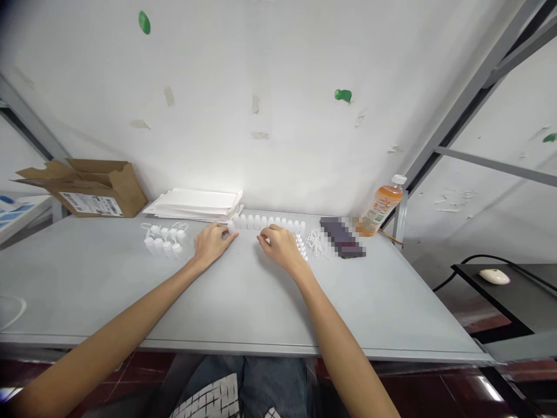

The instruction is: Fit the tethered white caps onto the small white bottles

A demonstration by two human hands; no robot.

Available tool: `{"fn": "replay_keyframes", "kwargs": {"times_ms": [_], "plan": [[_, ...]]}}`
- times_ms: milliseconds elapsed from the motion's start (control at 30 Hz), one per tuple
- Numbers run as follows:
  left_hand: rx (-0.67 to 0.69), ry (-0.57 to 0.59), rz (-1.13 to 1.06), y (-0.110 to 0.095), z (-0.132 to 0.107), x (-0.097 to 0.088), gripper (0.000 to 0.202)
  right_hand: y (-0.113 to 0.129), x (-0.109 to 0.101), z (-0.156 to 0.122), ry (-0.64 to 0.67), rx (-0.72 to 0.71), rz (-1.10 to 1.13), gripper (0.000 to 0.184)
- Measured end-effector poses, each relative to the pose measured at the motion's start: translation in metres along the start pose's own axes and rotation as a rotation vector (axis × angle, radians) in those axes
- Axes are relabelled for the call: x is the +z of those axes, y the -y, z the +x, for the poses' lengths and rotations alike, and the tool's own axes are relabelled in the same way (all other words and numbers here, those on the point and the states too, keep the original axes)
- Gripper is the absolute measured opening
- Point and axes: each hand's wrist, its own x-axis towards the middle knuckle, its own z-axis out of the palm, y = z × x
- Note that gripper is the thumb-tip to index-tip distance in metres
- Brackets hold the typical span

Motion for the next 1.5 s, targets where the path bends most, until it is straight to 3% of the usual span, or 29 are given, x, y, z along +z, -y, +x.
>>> {"fn": "replay_keyframes", "kwargs": {"times_ms": [533, 1267, 1500], "plan": [[-0.059, 0.018, 0.012, -0.004, -0.005, -0.005, 0.03, -0.002, 0.001, 0.0, 0.077, 0.018, -0.077, 0.023], [0.017, 0.047, 0.035, -0.001, -0.002, -0.002, 0.027, -0.004, 0.0, 0.0, 0.148, 0.041, -0.113, 0.025], [0.038, 0.061, 0.029, -0.003, -0.005, -0.014, 0.028, -0.006, 0.0, 0.0, 0.146, 0.044, -0.108, 0.025]]}}
